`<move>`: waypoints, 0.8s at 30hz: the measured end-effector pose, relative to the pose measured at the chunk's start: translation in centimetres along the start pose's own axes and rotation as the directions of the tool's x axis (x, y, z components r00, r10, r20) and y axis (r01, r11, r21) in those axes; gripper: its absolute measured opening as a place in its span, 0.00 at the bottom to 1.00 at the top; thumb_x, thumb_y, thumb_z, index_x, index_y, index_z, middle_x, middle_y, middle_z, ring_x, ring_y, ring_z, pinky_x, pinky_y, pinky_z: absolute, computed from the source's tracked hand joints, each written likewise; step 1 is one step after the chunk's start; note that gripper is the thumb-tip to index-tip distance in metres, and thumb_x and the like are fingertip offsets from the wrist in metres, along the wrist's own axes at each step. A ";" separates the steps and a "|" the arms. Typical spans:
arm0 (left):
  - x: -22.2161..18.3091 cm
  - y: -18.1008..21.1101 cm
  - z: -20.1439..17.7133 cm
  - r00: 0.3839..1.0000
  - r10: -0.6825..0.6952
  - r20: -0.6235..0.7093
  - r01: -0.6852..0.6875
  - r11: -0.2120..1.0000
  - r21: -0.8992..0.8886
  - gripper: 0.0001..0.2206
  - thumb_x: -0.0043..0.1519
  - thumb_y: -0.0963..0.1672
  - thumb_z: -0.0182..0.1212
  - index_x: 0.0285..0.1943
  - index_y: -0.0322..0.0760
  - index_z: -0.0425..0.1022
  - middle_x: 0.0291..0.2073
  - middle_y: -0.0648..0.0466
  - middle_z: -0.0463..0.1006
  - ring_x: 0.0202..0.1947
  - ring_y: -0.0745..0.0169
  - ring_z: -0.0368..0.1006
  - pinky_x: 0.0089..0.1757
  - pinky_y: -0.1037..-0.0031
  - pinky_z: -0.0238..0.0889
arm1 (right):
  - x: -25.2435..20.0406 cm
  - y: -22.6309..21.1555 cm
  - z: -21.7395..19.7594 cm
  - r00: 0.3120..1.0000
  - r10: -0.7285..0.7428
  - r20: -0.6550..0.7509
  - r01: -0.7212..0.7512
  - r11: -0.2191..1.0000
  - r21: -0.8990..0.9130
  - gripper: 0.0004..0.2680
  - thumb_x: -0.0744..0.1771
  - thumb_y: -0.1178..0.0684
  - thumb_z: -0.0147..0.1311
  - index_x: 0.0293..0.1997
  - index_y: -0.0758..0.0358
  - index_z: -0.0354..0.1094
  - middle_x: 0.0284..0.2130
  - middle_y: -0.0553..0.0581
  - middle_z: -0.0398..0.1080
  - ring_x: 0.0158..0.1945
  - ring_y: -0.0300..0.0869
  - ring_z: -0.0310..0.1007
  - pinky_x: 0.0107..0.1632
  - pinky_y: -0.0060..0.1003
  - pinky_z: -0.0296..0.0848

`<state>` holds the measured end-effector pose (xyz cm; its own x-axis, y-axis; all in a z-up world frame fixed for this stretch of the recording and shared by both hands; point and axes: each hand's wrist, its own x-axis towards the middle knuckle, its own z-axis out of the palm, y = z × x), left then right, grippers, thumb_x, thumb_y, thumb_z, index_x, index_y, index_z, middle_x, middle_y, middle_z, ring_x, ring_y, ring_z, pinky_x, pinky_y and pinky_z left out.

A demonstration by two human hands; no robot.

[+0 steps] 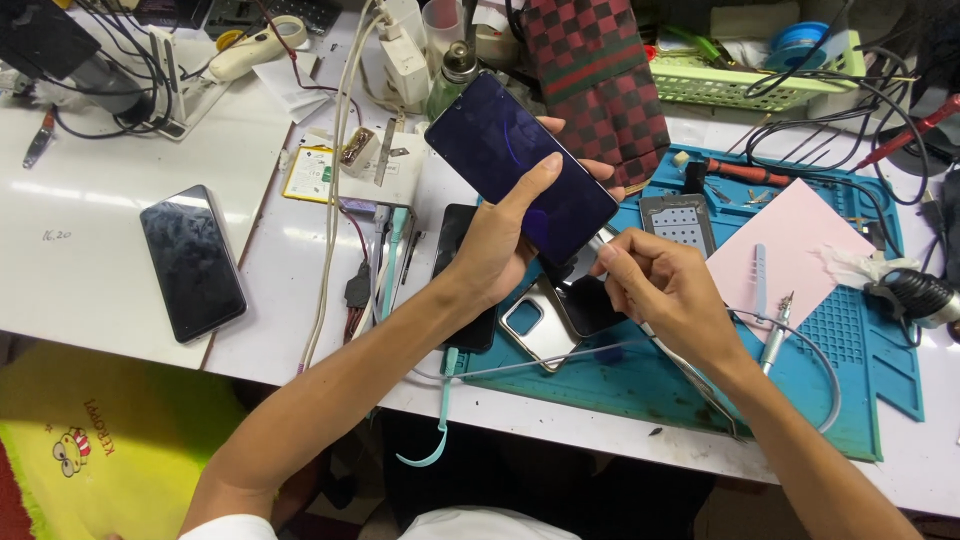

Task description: The person holds a smartphone connected to a charging cable and presses the screen. They then open the phone's back cover to reveal the internal components, including the battery and motherboard, before closing it again and reconnecting the cable.

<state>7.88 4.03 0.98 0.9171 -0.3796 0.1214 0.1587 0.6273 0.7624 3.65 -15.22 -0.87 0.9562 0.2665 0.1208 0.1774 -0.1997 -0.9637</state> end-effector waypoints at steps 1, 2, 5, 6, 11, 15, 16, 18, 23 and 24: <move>-0.1 0.1 -0.2 1.000 -0.007 0.014 0.007 1.000 -0.015 0.15 0.72 0.48 0.55 0.57 0.36 0.79 0.48 0.45 0.84 0.48 0.61 0.81 0.51 0.68 0.76 | 0.1 -0.5 0.1 0.999 0.014 0.039 -0.015 1.000 0.011 0.10 0.71 0.58 0.48 0.34 0.68 0.74 0.12 0.58 0.67 0.13 0.37 0.62 0.23 0.31 0.66; -0.3 -0.1 -0.1 1.000 -0.004 0.009 0.004 1.000 -0.018 0.15 0.72 0.48 0.55 0.57 0.36 0.79 0.48 0.45 0.84 0.48 0.61 0.81 0.51 0.68 0.76 | -0.1 -0.8 -0.3 0.999 0.016 0.045 -0.016 1.000 0.010 0.10 0.71 0.58 0.48 0.34 0.68 0.74 0.12 0.58 0.67 0.13 0.37 0.62 0.23 0.31 0.66; -0.4 -0.3 -0.2 1.000 -0.005 -0.001 0.005 0.999 -0.054 0.13 0.72 0.47 0.56 0.57 0.36 0.79 0.49 0.43 0.83 0.49 0.55 0.81 0.50 0.63 0.77 | -0.5 -1.2 -1.6 0.997 0.005 0.078 0.008 0.986 -0.169 0.09 0.70 0.57 0.51 0.34 0.67 0.77 0.19 0.61 0.77 0.23 0.42 0.76 0.36 0.40 0.75; -0.2 -0.4 -0.3 0.998 -0.041 -0.039 0.040 0.998 -0.043 0.13 0.69 0.47 0.55 0.59 0.39 0.72 0.47 0.41 0.83 0.46 0.47 0.82 0.48 0.58 0.78 | -0.6 -1.0 -2.3 0.996 0.070 0.053 -0.052 0.961 -0.273 0.08 0.70 0.53 0.50 0.39 0.64 0.76 0.24 0.57 0.78 0.28 0.40 0.78 0.36 0.35 0.75; 0.1 -0.1 -0.7 0.993 -0.069 -0.098 0.061 0.995 -0.077 0.16 0.66 0.50 0.55 0.57 0.39 0.66 0.41 0.41 0.82 0.37 0.40 0.82 0.45 0.56 0.77 | -0.7 0.3 -5.9 0.999 0.044 -0.011 -0.044 0.902 -0.429 0.09 0.72 0.53 0.46 0.47 0.64 0.74 0.29 0.55 0.78 0.34 0.39 0.80 0.38 0.31 0.73; 0.2 0.3 -1.3 0.989 -0.147 -0.030 0.142 0.980 -0.141 0.24 0.63 0.57 0.52 0.51 0.34 0.70 0.34 0.41 0.81 0.33 0.38 0.82 0.44 0.54 0.75 | -0.9 1.5 -8.4 0.990 -0.125 -0.063 0.054 0.758 -0.650 0.06 0.74 0.59 0.52 0.48 0.70 0.75 0.34 0.58 0.77 0.35 0.42 0.77 0.43 0.35 0.73; 0.2 0.4 -1.3 0.987 -0.157 0.019 0.158 0.974 -0.165 0.27 0.63 0.59 0.50 0.49 0.31 0.71 0.31 0.40 0.81 0.32 0.38 0.81 0.43 0.53 0.75 | -0.9 1.8 -9.0 0.975 -0.219 -0.030 0.119 0.636 -0.763 0.05 0.74 0.60 0.54 0.48 0.71 0.76 0.37 0.58 0.78 0.38 0.42 0.75 0.44 0.37 0.72; 0.2 0.2 -1.5 0.986 -0.149 0.078 0.162 0.967 -0.195 0.29 0.64 0.60 0.49 0.48 0.30 0.72 0.33 0.40 0.82 0.33 0.39 0.82 0.44 0.53 0.74 | -0.8 2.2 -9.0 0.970 -0.242 -0.022 0.135 0.612 -0.779 0.05 0.74 0.60 0.55 0.47 0.70 0.76 0.38 0.57 0.78 0.37 0.42 0.75 0.44 0.37 0.71; 0.1 -0.5 -1.5 0.975 -0.152 0.161 0.182 0.964 -0.194 0.35 0.64 0.63 0.44 0.48 0.28 0.74 0.35 0.41 0.82 0.34 0.40 0.81 0.44 0.55 0.75 | -0.9 2.6 -7.8 0.965 -0.260 0.023 0.171 0.563 -0.809 0.04 0.72 0.58 0.61 0.48 0.68 0.77 0.36 0.56 0.78 0.38 0.43 0.76 0.44 0.38 0.73; 0.0 -0.5 -1.4 0.977 -0.153 0.149 0.172 0.977 -0.124 0.34 0.63 0.63 0.42 0.50 0.30 0.73 0.35 0.42 0.82 0.34 0.41 0.82 0.43 0.56 0.75 | -0.9 2.5 -7.5 0.971 -0.235 0.042 0.171 0.560 -0.810 0.05 0.71 0.56 0.60 0.48 0.67 0.77 0.36 0.56 0.78 0.37 0.44 0.75 0.43 0.38 0.73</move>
<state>8.31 4.72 -0.30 0.8173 -0.5681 0.0967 0.3580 0.6321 0.6873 5.00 -23.05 -1.56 0.8768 0.3458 0.3341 0.4517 -0.8304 -0.3261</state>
